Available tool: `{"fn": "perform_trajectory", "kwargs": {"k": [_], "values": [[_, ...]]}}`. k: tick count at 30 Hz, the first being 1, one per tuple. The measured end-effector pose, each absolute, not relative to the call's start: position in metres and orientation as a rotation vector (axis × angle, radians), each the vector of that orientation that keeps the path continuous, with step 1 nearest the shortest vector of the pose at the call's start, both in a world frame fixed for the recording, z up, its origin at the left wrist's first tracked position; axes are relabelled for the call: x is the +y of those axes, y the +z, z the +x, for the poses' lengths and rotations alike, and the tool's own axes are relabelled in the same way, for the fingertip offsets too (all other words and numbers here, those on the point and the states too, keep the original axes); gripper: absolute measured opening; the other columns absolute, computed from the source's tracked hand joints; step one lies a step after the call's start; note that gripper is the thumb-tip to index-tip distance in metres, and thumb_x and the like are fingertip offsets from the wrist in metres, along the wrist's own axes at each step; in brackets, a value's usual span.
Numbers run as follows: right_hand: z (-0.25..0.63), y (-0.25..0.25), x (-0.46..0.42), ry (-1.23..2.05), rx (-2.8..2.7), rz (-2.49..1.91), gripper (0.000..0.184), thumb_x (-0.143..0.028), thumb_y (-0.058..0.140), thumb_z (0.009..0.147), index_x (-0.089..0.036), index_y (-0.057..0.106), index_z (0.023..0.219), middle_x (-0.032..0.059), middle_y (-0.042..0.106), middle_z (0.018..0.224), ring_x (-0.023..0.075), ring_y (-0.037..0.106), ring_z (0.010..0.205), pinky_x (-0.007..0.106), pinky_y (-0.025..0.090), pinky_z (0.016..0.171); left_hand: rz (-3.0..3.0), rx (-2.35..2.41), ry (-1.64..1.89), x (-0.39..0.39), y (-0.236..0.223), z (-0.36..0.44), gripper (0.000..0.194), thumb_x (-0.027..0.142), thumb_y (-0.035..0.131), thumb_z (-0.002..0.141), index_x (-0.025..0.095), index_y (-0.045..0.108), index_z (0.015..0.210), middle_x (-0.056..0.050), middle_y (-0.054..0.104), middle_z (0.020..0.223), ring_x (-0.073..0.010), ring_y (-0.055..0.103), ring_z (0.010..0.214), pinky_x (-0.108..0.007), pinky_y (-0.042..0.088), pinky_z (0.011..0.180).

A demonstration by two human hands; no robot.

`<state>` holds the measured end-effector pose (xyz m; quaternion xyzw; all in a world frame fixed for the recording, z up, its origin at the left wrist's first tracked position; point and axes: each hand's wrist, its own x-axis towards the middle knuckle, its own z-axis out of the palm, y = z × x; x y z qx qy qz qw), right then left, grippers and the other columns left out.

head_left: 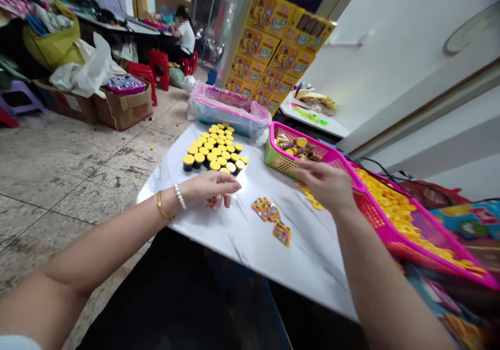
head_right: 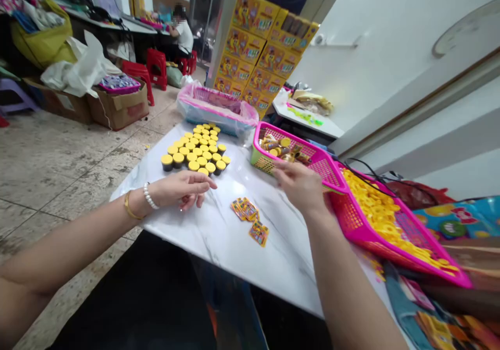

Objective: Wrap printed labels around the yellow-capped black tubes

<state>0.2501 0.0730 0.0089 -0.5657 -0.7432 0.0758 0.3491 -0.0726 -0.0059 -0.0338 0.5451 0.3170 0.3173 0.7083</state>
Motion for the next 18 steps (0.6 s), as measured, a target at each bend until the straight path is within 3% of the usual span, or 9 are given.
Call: {"fn": "perform_trajectory", "kwargs": {"k": [3, 6, 9, 13, 18], "values": [[0.247, -0.024, 0.032, 0.527, -2.05, -1.521, 0.035, -0.049, 0.073, 0.078, -0.022, 0.082, 0.098, 0.0062, 0.075, 0.083, 0.016, 0.061, 0.058, 0.031, 0.052, 0.056, 1.274, 0.762, 0.715, -0.006, -0.033, -0.072, 0.05, 0.056, 0.077, 0.079, 0.013, 0.061, 0.099, 0.001, 0.066, 0.061, -0.0073, 0.051, 0.037, -0.018, 0.034, 0.037], [0.239, -0.052, 0.01, 0.575, -2.118, -1.457, 0.03, -0.051, 0.076, 0.073, -0.023, 0.082, 0.081, 0.0053, 0.072, 0.079, 0.0177, 0.063, 0.067, 0.031, 0.05, 0.062, 1.325, 0.843, 0.79, -0.006, -0.03, -0.071, 0.036, 0.045, 0.075, 0.084, 0.012, 0.064, 0.094, 0.002, 0.064, 0.059, -0.0059, 0.05, 0.036, -0.018, 0.034, 0.037], [0.236, -0.065, 0.012, 0.571, -2.081, -1.437, 0.028, -0.049, 0.075, 0.074, -0.021, 0.076, 0.068, 0.0034, 0.068, 0.07, 0.0167, 0.06, 0.062, 0.031, 0.048, 0.061, 1.323, 0.88, 0.909, -0.007, -0.028, -0.072, 0.029, 0.041, 0.072, 0.086, 0.013, 0.064, 0.088, 0.002, 0.063, 0.058, -0.0047, 0.048, 0.036, -0.017, 0.031, 0.036], [0.239, -0.059, 0.019, 0.549, -2.101, -1.398, 0.026, -0.045, 0.074, 0.077, -0.022, 0.074, 0.065, 0.0024, 0.067, 0.065, 0.0171, 0.06, 0.06, 0.031, 0.047, 0.059, 1.301, 0.89, 0.965, -0.009, -0.029, -0.07, 0.033, 0.044, 0.075, 0.082, 0.013, 0.062, 0.082, 0.002, 0.062, 0.057, -0.0046, 0.047, 0.035, -0.017, 0.029, 0.035], [0.214, -0.034, 0.002, 0.253, -2.054, -1.088, 0.013, -0.036, 0.075, 0.082, -0.024, 0.079, 0.077, 0.0043, 0.065, 0.081, 0.0177, 0.061, 0.073, 0.031, 0.048, 0.061, 1.292, 0.957, 0.902, -0.012, -0.031, -0.061, 0.052, 0.064, 0.069, 0.079, 0.012, 0.065, 0.082, 0.0, 0.063, 0.062, -0.0067, 0.05, 0.039, -0.02, 0.031, 0.037]]}}
